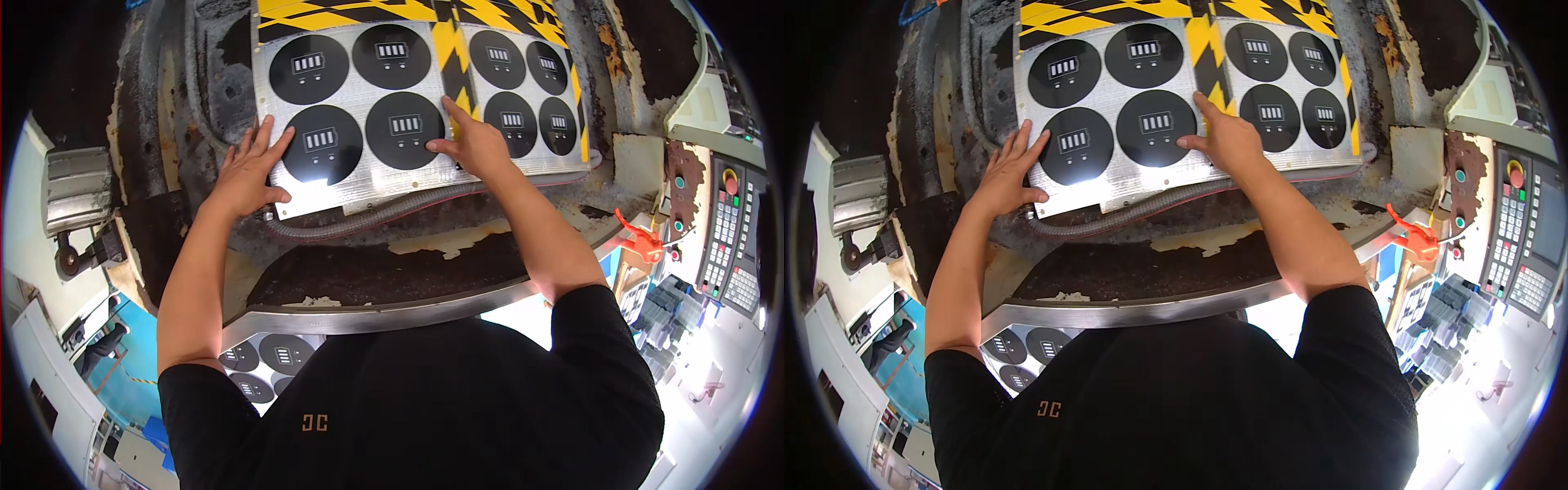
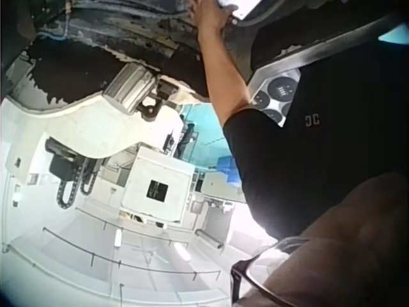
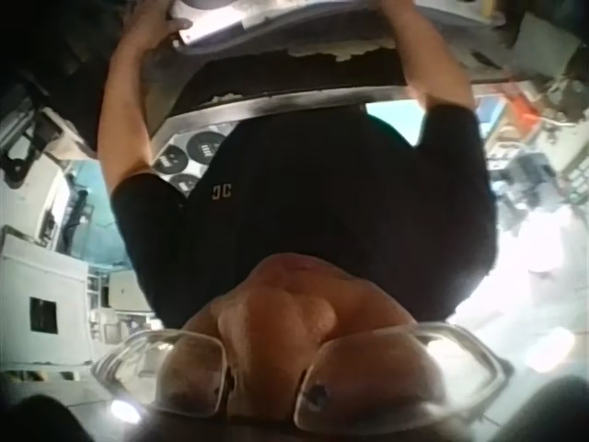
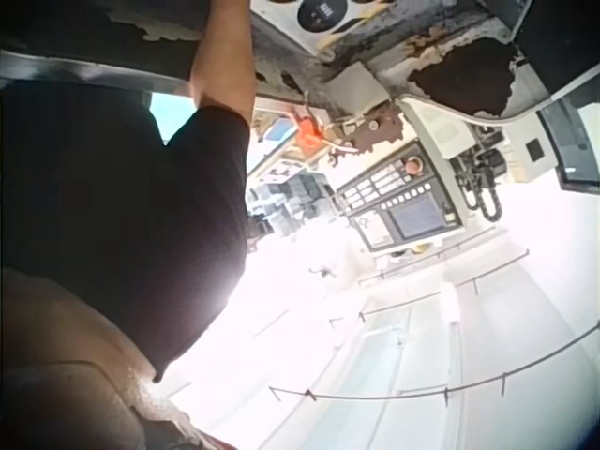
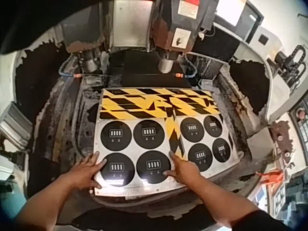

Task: Placing solar panel components onto a machine fixture for assembly.

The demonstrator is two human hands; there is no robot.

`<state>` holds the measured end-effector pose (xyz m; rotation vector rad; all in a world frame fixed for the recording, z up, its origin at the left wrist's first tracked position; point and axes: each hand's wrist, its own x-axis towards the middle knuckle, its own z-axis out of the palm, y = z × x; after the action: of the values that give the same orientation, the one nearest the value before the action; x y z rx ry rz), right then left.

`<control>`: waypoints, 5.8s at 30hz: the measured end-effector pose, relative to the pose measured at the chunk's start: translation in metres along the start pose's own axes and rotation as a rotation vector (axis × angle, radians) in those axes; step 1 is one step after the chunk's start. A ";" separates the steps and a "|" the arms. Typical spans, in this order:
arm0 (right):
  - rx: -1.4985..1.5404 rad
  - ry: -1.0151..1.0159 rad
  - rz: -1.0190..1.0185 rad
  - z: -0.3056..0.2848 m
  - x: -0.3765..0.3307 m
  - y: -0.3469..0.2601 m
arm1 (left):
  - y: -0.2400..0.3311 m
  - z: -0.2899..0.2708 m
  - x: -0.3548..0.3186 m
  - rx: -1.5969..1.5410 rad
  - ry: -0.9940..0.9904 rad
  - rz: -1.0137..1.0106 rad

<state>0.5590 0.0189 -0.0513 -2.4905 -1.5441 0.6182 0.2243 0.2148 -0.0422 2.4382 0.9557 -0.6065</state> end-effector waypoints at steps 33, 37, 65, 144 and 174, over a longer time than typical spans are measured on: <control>0.451 0.006 -0.031 -0.127 -0.059 0.022 | -0.040 -0.019 -0.009 -0.104 0.292 0.161; 0.394 0.377 -0.143 -0.247 -0.125 0.080 | -0.055 -0.023 -0.015 -0.198 0.417 0.139; 1.082 -0.260 0.506 -0.163 0.003 0.317 | 0.332 0.025 0.121 0.169 0.274 0.096; 1.085 -0.304 0.412 -0.122 0.030 0.369 | 0.330 0.030 0.121 0.134 0.226 0.103; 1.098 -0.319 0.383 -0.123 0.029 0.369 | 0.337 0.021 0.119 0.124 0.158 0.075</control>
<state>0.9249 -0.1141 -0.0711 -1.8103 -0.4577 1.4658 0.5385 0.0423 -0.0412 2.6514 0.9071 -0.4654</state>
